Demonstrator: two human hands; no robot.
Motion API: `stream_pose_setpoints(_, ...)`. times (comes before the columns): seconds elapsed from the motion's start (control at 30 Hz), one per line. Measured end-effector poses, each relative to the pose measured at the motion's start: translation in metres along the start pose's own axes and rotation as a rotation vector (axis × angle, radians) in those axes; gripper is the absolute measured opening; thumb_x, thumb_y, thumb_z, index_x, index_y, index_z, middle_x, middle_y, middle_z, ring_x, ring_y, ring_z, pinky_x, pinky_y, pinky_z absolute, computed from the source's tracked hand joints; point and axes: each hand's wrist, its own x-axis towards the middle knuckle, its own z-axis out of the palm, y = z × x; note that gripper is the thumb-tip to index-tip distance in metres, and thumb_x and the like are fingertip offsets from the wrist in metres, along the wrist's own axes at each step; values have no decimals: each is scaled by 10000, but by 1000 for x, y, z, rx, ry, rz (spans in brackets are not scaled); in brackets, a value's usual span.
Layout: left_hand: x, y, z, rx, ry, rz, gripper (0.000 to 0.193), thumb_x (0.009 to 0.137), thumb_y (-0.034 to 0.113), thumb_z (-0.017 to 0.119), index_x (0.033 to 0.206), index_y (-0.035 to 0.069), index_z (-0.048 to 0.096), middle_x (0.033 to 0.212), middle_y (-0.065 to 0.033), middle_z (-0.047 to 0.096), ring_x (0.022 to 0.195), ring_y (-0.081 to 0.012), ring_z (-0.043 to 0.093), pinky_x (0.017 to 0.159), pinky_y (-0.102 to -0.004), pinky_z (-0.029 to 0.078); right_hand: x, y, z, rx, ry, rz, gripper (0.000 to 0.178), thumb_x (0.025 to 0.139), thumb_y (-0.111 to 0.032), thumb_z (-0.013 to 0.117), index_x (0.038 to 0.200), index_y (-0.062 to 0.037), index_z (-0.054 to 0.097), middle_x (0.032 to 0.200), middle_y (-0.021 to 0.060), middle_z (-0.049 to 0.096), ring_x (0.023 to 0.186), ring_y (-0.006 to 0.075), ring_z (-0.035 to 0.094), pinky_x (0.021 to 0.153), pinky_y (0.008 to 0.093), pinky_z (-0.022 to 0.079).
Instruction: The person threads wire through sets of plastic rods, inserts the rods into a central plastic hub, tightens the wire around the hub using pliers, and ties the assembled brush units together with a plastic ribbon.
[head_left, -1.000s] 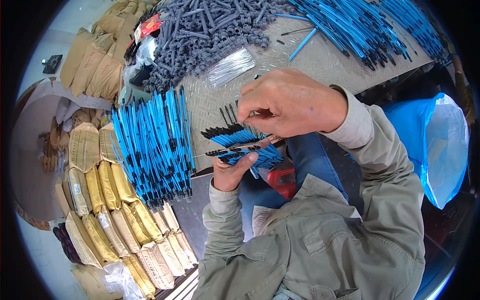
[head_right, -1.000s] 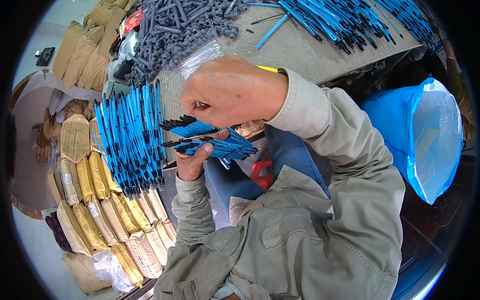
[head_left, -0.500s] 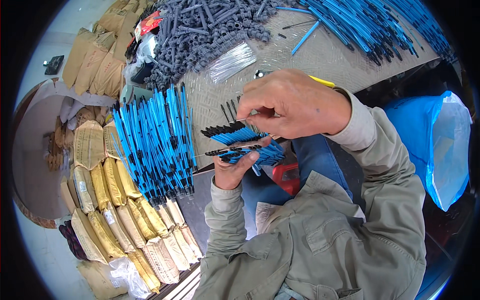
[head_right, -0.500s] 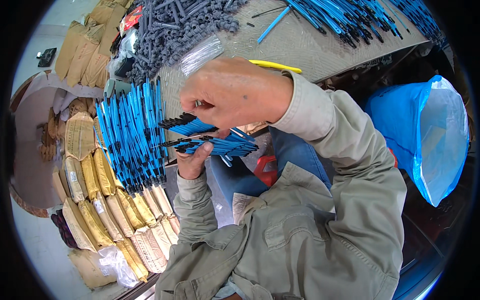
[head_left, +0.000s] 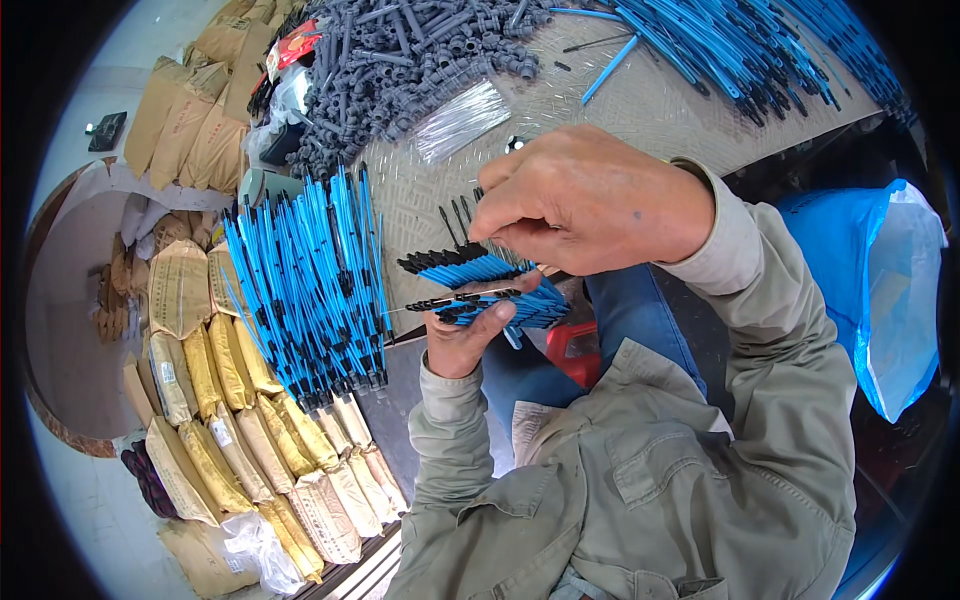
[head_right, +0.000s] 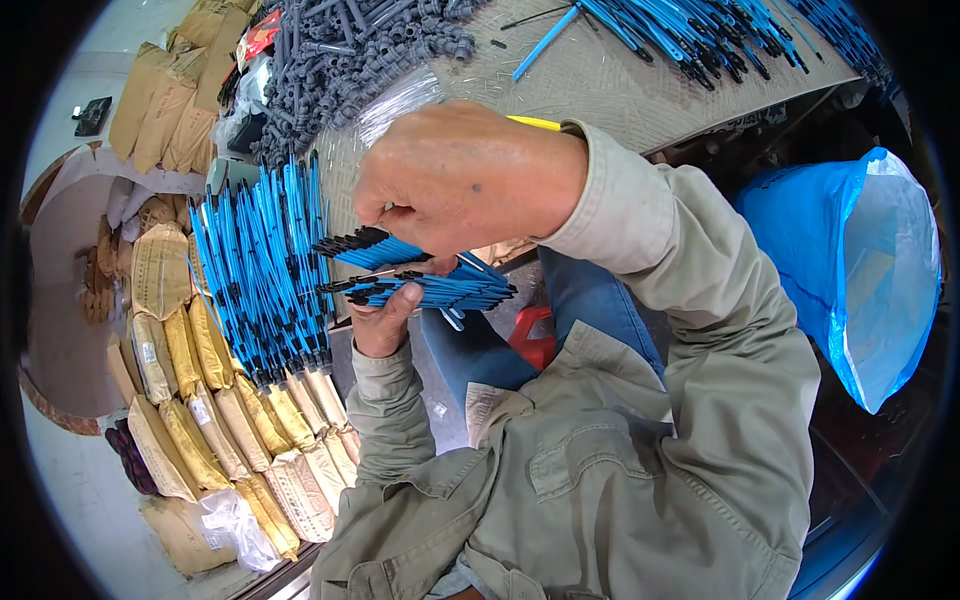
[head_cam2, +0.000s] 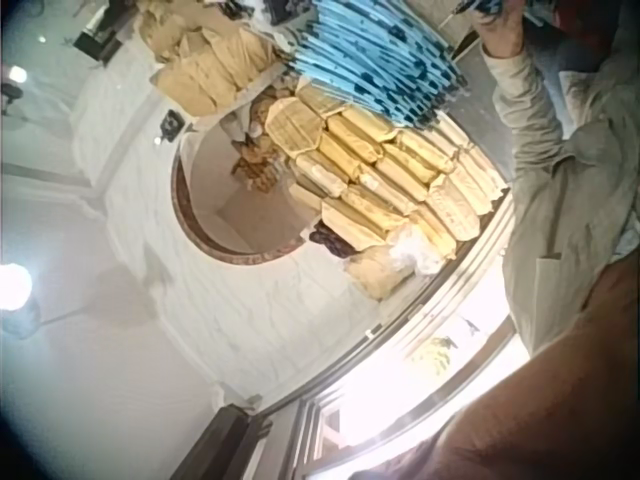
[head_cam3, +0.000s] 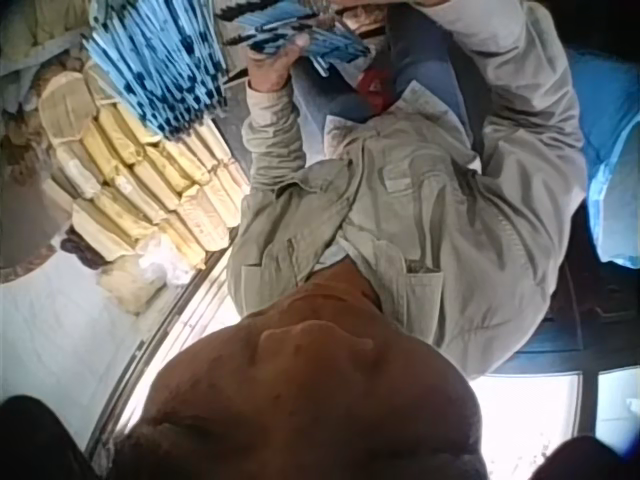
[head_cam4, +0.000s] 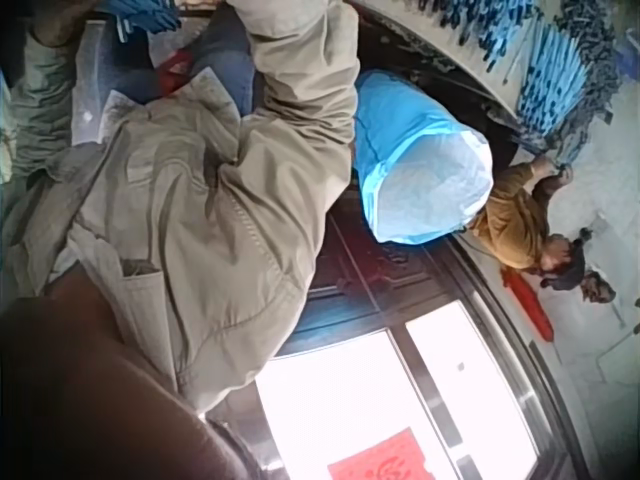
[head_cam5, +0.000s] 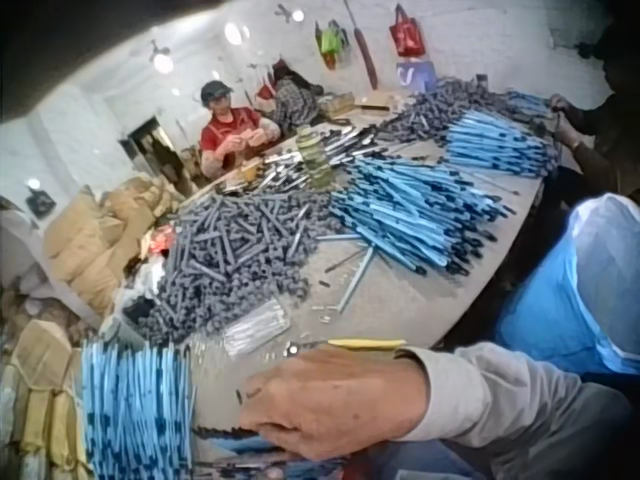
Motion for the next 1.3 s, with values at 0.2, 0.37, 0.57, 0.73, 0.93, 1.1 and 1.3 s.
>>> stream_pose_setpoints(0.2, 0, -1, -1, 37, -22, -4, 220, 803, 66, 652, 971, -73, 624, 976, -172, 653, 932, -234, 618, 848, -359, 476, 0, -3, 0, -83, -12, 38, 37, 738, -93, 577, 728, -57, 583, 638, 73, 518, 604, 294, 553, 497, 400, 384)
stream_pose_setpoints(0.37, -2, -3, -4, 35, -28, -25, 203, 804, 39, 638, 970, -75, 619, 979, -171, 651, 942, -243, 618, 853, -367, 479, 0, -2, 9, 27, 49, 71, 67, 757, -83, 585, 808, -46, 608, 636, 76, 548, 585, 251, 572, 491, 347, 403)
stream_pose_setpoints(0.57, -2, 0, -3, -37, 4, -42, 194, 803, 16, 627, 974, -74, 616, 979, -168, 652, 953, -241, 616, 860, -369, 478, -9, 8, 19, 530, -49, 210, 165, 782, -54, 577, 940, -24, 610, 655, 90, 572, 551, 205, 584, 492, 290, 412)
stream_pose_setpoints(0.73, 1, -1, -7, -4, -75, -11, 199, 797, 10, 633, 980, -67, 619, 974, -162, 654, 951, -230, 614, 864, -361, 475, -5, 7, 19, 447, -33, 122, 196, 786, -36, 562, 977, -16, 601, 686, 100, 579, 531, 207, 583, 494, 288, 417)
stream_pose_setpoints(0.93, -1, 1, -7, 44, -67, -8, 174, 794, 9, 638, 956, -54, 632, 957, -152, 660, 954, -216, 609, 863, -353, 473, -1, 5, 22, 232, 57, -8, 163, 773, -35, 562, 931, -20, 599, 709, 106, 577, 560, 246, 577, 498, 326, 418)
stream_pose_setpoints(1.1, -2, 4, -2, 18, -14, -35, 162, 796, 10, 636, 948, -48, 640, 958, -142, 661, 941, -203, 610, 854, -346, 474, -3, 1, 24, 107, 111, -15, 151, 763, -47, 575, 912, -34, 594, 698, 105, 561, 582, 277, 560, 502, 356, 405)
stream_pose_setpoints(1.3, -2, 2, -5, 83, -26, 7, 190, 790, 3, 648, 976, -33, 643, 946, -105, 661, 902, -166, 605, 817, -311, 478, 2, -1, 27, 147, 132, 1, 182, 768, -62, 592, 949, -49, 590, 691, 96, 545, 561, 270, 535, 494, 357, 389)
